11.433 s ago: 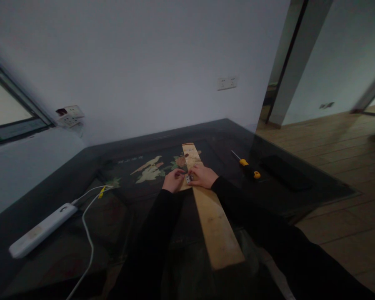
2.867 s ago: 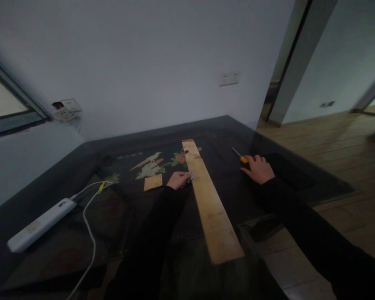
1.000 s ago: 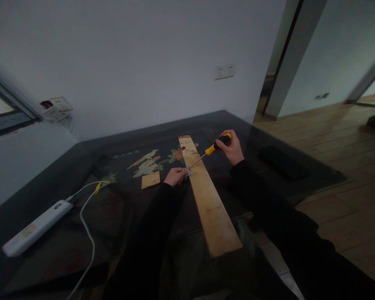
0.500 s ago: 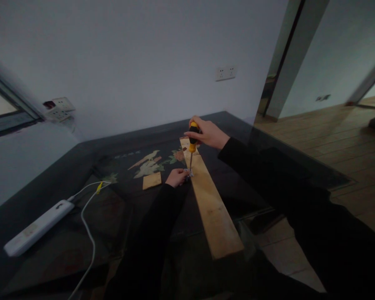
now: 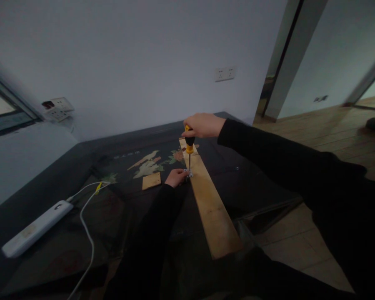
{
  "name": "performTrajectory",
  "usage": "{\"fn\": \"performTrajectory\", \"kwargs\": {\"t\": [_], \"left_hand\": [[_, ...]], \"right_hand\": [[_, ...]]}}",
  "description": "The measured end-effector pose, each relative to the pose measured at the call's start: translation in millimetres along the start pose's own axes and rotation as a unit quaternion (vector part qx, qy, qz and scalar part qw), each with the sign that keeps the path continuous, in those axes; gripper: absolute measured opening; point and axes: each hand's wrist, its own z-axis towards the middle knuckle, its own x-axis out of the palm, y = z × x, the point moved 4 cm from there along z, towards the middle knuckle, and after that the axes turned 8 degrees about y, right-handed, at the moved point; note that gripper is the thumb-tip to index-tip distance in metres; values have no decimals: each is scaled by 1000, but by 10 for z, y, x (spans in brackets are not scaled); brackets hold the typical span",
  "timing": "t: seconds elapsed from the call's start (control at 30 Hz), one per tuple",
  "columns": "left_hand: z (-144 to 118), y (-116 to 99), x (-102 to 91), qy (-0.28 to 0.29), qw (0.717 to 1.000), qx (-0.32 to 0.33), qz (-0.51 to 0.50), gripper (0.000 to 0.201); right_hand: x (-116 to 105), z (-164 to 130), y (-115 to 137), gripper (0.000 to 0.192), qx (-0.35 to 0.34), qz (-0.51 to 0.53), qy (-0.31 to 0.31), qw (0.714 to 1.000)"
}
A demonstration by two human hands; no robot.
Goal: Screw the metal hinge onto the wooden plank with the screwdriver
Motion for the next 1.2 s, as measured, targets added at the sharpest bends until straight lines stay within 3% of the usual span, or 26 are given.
{"fn": "performTrajectory", "kwargs": {"t": [0.13,0.2,0.4,0.53,0.63,0.73,0.87,0.93,1.03,1.13,1.2], "left_hand": [[-13,0,-16,-1,1000,-1,-2,32],[-20,-4,-21,0,1000,0,-2,31],[-29,-17,-26,-6,1000,-2,12,29],[-34,-20,-14,-5,1000,-1,16,30],[-36,-14,-11,-9,1000,-5,28,30],[-29,-10,-17,-14,999,-2,42,31],[-10,-4,-24,-14,999,5,44,30],[-3,2,-27,-15,999,0,46,29],[-5,5,-28,-16,999,-1,46,30],[-14,-1,-26,-13,999,1,45,29],[-19,-7,-26,-16,999,1,47,29]], "right_hand": [[-19,41,-47,34,-103,33,97,989],[-3,53,-49,39,-98,47,118,987],[-2,95,31,52,33,-22,6,999],[-48,151,100,36,-73,-9,59,996],[-77,155,117,41,-139,29,114,983],[-43,151,112,46,-95,33,111,989],[2,143,135,49,-19,-39,21,999],[-2,139,161,40,-29,-57,3,998],[-30,140,194,28,-101,-48,34,993],[-23,148,195,40,-155,-17,86,984],[1,159,168,48,-135,-14,74,988]]}}
